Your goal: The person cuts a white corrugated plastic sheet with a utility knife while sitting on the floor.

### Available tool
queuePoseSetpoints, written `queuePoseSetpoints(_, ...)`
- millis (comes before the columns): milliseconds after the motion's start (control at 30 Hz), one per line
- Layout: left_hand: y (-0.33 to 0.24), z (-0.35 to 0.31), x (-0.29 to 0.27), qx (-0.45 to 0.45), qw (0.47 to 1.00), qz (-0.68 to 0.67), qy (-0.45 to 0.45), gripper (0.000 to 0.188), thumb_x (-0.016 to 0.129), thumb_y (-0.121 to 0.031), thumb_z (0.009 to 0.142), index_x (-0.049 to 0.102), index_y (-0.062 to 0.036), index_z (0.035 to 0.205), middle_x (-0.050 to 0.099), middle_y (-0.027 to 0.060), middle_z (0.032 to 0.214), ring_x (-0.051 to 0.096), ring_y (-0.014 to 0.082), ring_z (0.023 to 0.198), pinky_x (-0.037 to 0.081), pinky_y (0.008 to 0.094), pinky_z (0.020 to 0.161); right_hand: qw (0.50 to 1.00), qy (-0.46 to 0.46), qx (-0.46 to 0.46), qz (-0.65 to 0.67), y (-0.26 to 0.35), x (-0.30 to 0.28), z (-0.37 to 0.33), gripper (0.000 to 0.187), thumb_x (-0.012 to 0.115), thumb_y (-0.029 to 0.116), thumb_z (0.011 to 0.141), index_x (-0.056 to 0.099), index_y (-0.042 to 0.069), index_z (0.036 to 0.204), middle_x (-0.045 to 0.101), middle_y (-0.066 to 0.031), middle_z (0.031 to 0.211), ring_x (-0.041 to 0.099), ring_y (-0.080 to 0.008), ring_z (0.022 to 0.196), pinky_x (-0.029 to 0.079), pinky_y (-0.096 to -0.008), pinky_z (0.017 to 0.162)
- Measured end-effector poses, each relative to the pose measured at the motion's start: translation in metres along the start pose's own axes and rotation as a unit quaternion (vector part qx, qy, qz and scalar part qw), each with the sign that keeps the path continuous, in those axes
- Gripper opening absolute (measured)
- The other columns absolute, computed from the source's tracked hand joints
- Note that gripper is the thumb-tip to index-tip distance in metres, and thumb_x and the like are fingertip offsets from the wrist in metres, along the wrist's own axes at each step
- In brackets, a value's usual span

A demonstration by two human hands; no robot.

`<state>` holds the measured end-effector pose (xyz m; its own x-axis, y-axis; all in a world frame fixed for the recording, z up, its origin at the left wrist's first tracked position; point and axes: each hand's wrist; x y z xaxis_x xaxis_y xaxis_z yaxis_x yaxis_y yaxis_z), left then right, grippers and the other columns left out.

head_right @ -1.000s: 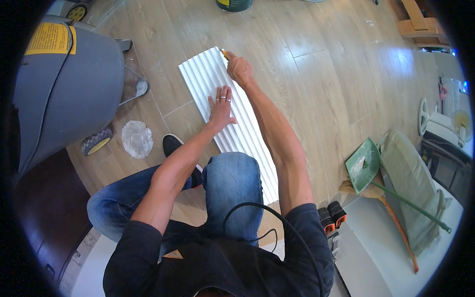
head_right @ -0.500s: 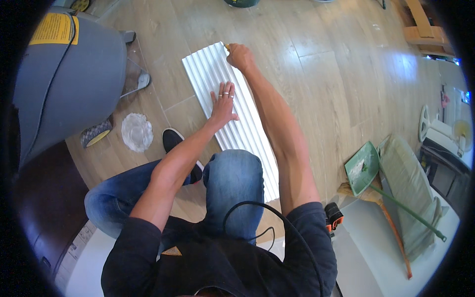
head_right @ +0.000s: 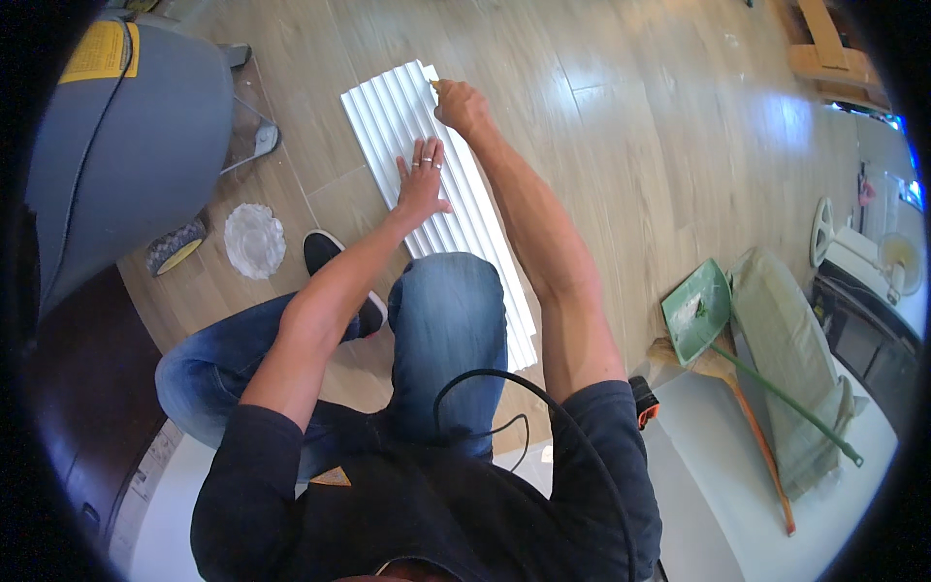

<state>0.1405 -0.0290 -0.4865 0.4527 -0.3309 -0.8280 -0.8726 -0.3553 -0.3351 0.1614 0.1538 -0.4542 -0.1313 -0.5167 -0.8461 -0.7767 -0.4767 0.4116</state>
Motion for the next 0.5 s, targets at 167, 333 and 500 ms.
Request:
queuePoseSetpoints(167, -0.002, 0.000, 0.000, -0.004, 1.000, 0.020, 0.005, 0.138, 0.092, -0.041, 0.058, 0.005, -0.0019, 0.158, 0.008, 0.0103, 0.165, 0.007, 0.0350, 0.153, 0.021, 0.0703, 0.115, 0.999, 0.015, -0.018, 0.022, -0.015, 0.002, -0.031, 0.038, 0.064, 0.015, 0.083, 0.066, 0.014, 0.121, 0.072, -0.0208, 0.099, 0.070, -0.0395, 0.092, 0.057, -0.0469, 0.081)
queuePoseSetpoints(333, -0.003, -0.002, -0.002, -0.006, 1.000, 0.021, 0.006, 0.136, 0.092, -0.039, 0.059, 0.006, -0.0016, 0.158, 0.010, 0.0104, 0.165, 0.007, 0.0352, 0.153, 0.021, 0.0699, 0.115, 0.999, 0.002, -0.010, 0.047, -0.023, 0.009, -0.064, 0.039, 0.064, 0.013, 0.084, 0.064, 0.014, 0.123, 0.071, -0.0233, 0.095, 0.069, -0.0418, 0.090, 0.056, -0.0486, 0.079)
queuePoseSetpoints(500, -0.005, -0.002, -0.003, -0.005, 1.000, 0.012, -0.002, 0.133, 0.092, -0.037, 0.059, 0.010, -0.0016, 0.158, 0.012, 0.0104, 0.164, 0.008, 0.0354, 0.153, 0.023, 0.0710, 0.114, 0.999, 0.011, 0.004, 0.050, -0.037, 0.017, -0.095, 0.042, 0.060, 0.010, 0.086, 0.060, 0.016, 0.127, 0.070, -0.0247, 0.090, 0.069, -0.0426, 0.088, 0.055, -0.0504, 0.077)
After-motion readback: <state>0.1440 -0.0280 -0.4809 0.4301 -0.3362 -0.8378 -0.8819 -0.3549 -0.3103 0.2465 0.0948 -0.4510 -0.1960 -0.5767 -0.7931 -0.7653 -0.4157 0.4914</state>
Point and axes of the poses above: each hand's wrist, its own z-axis towards the middle knuckle, its own x-axis out of the palm, y = z × x
